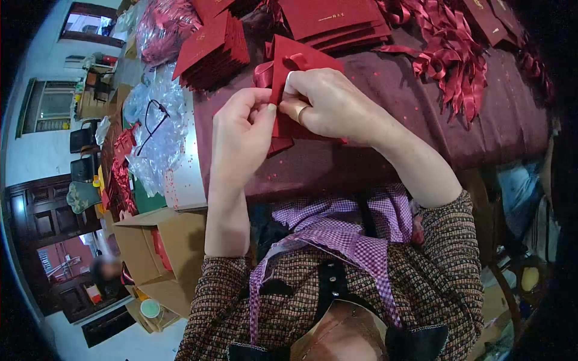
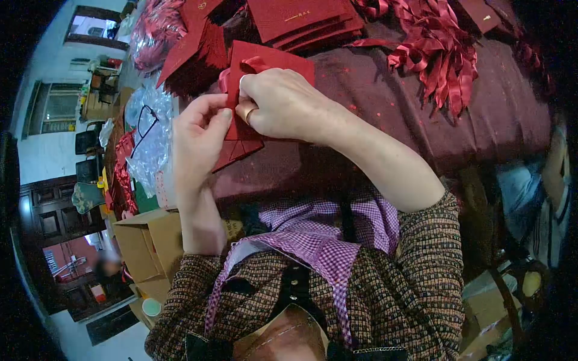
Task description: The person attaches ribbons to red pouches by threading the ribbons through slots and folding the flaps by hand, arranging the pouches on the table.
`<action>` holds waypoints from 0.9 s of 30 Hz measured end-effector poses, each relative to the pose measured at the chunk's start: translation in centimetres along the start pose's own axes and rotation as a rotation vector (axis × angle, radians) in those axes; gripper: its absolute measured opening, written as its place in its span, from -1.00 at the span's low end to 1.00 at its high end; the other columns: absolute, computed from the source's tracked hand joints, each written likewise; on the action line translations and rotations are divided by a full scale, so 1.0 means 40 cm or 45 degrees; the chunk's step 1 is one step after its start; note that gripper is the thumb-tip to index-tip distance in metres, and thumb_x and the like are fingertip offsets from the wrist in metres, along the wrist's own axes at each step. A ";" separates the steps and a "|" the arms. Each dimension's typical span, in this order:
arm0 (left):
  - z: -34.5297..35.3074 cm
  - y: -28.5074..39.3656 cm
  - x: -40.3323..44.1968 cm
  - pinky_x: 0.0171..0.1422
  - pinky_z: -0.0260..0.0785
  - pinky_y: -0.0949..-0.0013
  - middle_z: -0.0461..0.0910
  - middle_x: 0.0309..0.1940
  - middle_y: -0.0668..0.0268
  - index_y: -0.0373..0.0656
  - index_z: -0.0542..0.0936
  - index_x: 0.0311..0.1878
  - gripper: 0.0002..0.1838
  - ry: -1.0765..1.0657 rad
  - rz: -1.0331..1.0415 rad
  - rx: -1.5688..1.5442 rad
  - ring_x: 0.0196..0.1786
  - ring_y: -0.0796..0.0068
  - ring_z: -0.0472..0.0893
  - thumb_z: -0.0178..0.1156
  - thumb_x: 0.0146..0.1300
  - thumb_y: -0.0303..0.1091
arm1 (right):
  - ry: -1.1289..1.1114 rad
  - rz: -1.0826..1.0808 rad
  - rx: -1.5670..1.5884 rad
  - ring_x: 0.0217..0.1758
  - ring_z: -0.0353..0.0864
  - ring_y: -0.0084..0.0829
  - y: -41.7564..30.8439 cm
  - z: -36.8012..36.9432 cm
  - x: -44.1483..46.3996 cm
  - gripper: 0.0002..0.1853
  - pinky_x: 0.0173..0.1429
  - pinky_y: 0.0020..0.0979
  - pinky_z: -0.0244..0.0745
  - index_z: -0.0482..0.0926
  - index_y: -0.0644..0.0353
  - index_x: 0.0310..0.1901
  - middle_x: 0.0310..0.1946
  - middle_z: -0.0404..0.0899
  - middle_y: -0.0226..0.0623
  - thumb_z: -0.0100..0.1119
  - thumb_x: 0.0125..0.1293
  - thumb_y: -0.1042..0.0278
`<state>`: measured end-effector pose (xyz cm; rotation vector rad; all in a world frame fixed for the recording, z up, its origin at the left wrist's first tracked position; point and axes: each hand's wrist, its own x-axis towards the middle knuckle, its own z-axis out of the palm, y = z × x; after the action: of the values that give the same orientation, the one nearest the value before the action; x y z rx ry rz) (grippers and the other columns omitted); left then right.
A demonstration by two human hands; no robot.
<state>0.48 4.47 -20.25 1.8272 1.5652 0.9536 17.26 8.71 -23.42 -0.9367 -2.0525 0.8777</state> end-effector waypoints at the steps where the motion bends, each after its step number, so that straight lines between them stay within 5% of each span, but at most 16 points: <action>1: 0.006 0.010 -0.003 -0.36 0.33 0.52 0.57 -0.48 0.28 -0.33 0.60 -0.18 -0.84 0.015 0.025 0.100 -0.43 0.68 0.48 0.15 0.16 -0.56 | 0.023 -0.043 -0.045 -0.28 0.59 0.02 0.003 0.003 -0.003 -0.83 -0.19 -0.07 0.46 0.53 0.34 -0.44 -0.47 0.58 0.04 0.14 0.11 0.37; 5: 0.021 -0.003 -0.004 -0.36 0.33 0.52 0.55 -0.46 0.26 -0.34 0.59 -0.19 -0.84 0.033 0.070 0.108 -0.43 0.68 0.48 0.15 0.16 -0.56 | 0.289 -0.465 -0.409 -0.35 0.55 -0.03 0.022 0.046 -0.017 -0.88 -0.22 -0.13 0.50 0.45 0.27 -0.46 -0.50 0.57 -0.09 0.14 0.07 0.42; 11: -0.001 0.007 -0.010 -0.25 0.32 0.57 0.53 -0.43 0.41 -0.37 0.58 -0.10 -0.80 -0.017 -0.067 -0.224 -0.38 0.71 0.43 0.15 0.19 -0.57 | 0.027 0.004 0.172 -0.27 0.62 0.01 0.003 -0.012 -0.003 -0.82 -0.18 -0.09 0.45 0.56 0.34 -0.40 -0.45 0.60 0.04 0.12 0.19 0.36; 14: -0.024 -0.026 0.000 -0.15 0.31 0.61 0.51 -0.37 0.41 -0.36 0.57 -0.04 -0.76 -0.077 -0.104 -0.387 -0.33 0.70 0.43 0.14 0.20 -0.60 | 0.021 0.002 0.257 -0.26 0.61 0.03 0.014 -0.009 0.000 -0.82 -0.18 -0.09 0.45 0.56 0.34 -0.39 -0.44 0.60 0.02 0.13 0.19 0.36; 21: -0.029 -0.051 0.006 -0.20 0.33 0.46 0.50 -0.34 0.20 -0.34 0.55 -0.19 -0.84 -0.160 0.346 0.012 -0.29 0.41 0.50 0.13 0.12 -0.63 | 0.017 -0.095 0.168 -0.25 0.59 0.04 0.016 0.003 -0.003 -0.80 -0.17 -0.08 0.44 0.55 0.33 -0.37 -0.39 0.61 0.02 0.17 0.18 0.33; 24: -0.045 -0.052 0.011 -0.22 0.33 0.45 0.48 -0.38 0.20 -0.35 0.53 -0.23 -0.86 -0.222 0.314 0.130 -0.32 0.41 0.50 0.12 0.11 -0.63 | 0.023 -0.205 0.113 -0.27 0.62 -0.05 0.019 -0.002 -0.002 -0.78 -0.18 -0.15 0.47 0.55 0.33 -0.36 -0.39 0.62 -0.02 0.25 0.15 0.31; 27: -0.057 -0.053 0.010 -0.23 0.33 0.44 0.48 -0.41 0.21 -0.36 0.51 -0.26 -0.89 -0.285 0.381 0.094 -0.33 0.41 0.50 0.12 0.11 -0.63 | -0.145 -0.166 0.354 -0.17 0.60 -0.51 0.015 -0.064 0.005 -0.69 -0.11 -0.47 0.49 0.56 0.29 -0.18 -0.30 0.63 -0.24 0.39 0.11 0.31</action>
<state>-2.57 5.15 -20.50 2.1796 1.2293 0.7919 19.41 9.91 -22.50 -0.6082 -1.9952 1.1315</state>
